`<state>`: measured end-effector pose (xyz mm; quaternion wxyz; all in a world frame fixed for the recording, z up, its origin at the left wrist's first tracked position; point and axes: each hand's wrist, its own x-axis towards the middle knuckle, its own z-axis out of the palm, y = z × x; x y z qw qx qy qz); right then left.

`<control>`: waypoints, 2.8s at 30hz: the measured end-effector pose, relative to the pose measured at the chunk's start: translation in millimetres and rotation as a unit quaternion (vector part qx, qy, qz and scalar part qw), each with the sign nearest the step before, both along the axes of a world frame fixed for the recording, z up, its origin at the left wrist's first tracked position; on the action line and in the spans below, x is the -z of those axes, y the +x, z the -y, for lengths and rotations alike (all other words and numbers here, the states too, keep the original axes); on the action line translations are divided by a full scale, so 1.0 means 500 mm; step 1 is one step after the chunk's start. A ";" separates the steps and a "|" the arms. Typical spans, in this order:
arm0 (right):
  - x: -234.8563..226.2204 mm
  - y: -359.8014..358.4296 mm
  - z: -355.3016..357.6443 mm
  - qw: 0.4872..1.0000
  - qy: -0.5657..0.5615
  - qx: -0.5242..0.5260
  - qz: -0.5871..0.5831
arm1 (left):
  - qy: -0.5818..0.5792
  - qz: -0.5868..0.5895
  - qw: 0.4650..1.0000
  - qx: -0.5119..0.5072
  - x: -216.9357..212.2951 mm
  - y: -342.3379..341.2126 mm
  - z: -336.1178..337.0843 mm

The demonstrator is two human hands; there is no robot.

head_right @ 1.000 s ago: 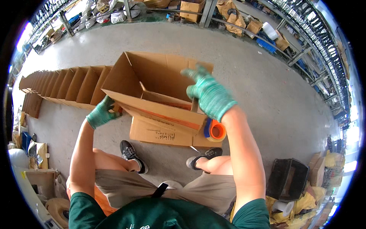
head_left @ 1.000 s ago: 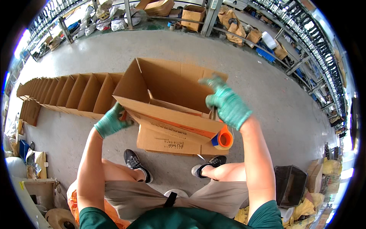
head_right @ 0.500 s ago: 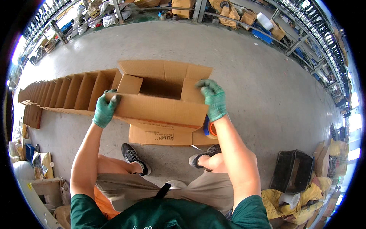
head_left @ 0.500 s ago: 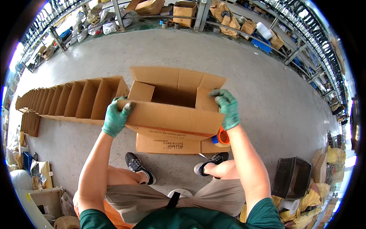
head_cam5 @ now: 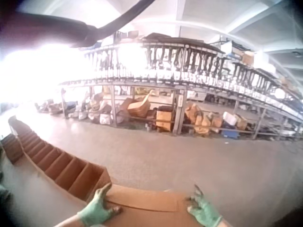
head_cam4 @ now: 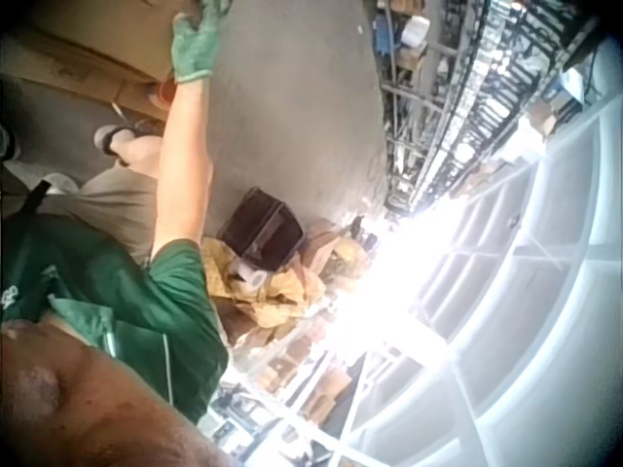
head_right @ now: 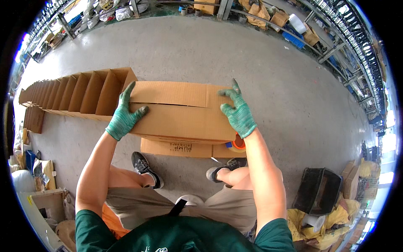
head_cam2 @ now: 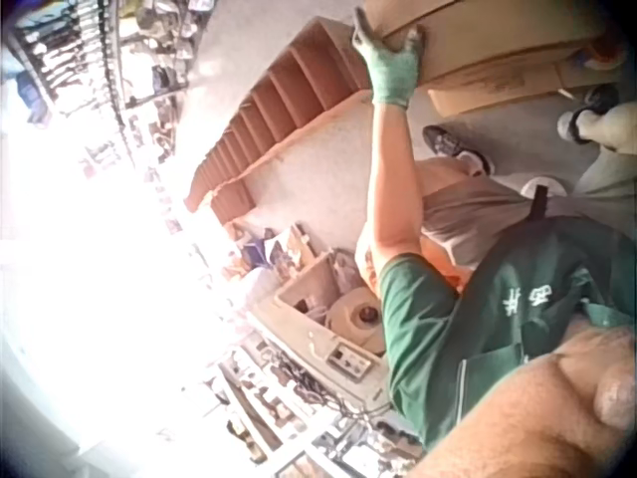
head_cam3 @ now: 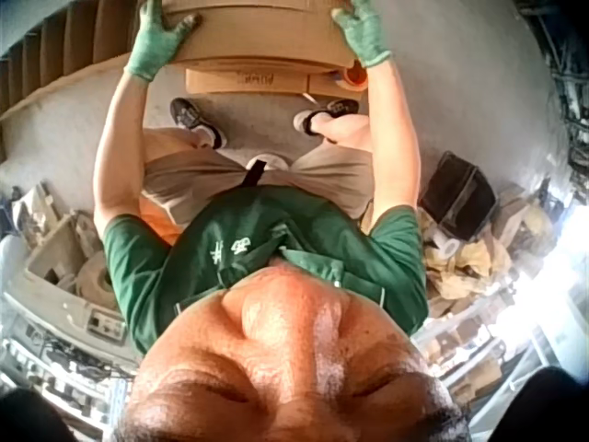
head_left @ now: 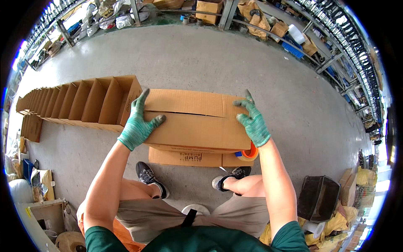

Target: The person sits on the floor in a warehouse and repeatedly tapes cardboard boxes. They pick up a box, fold the flaps, and use a handheld tape dispenser to seal the top seam. After sealing, they place the box on a growing stack and retrieve another box to repeat the process.

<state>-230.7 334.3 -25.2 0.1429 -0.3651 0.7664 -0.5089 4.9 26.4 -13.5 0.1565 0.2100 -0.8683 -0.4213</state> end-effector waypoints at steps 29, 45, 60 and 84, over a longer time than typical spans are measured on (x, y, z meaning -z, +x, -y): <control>0.089 0.045 -0.077 0.784 0.612 -0.056 -0.081 | -0.037 -0.028 0.999 -0.015 0.051 0.006 0.034; -0.192 -0.048 -0.016 0.973 -0.177 -0.014 0.150 | 0.050 0.006 0.998 -0.025 0.028 0.006 0.024; -0.200 -0.064 0.065 0.956 0.152 -0.236 0.087 | -0.249 -0.102 0.961 -0.071 -0.044 -0.010 -0.049; -0.154 -0.092 0.040 0.938 0.049 -0.227 0.256 | 0.647 -0.119 0.753 -0.014 -0.068 -0.119 -0.247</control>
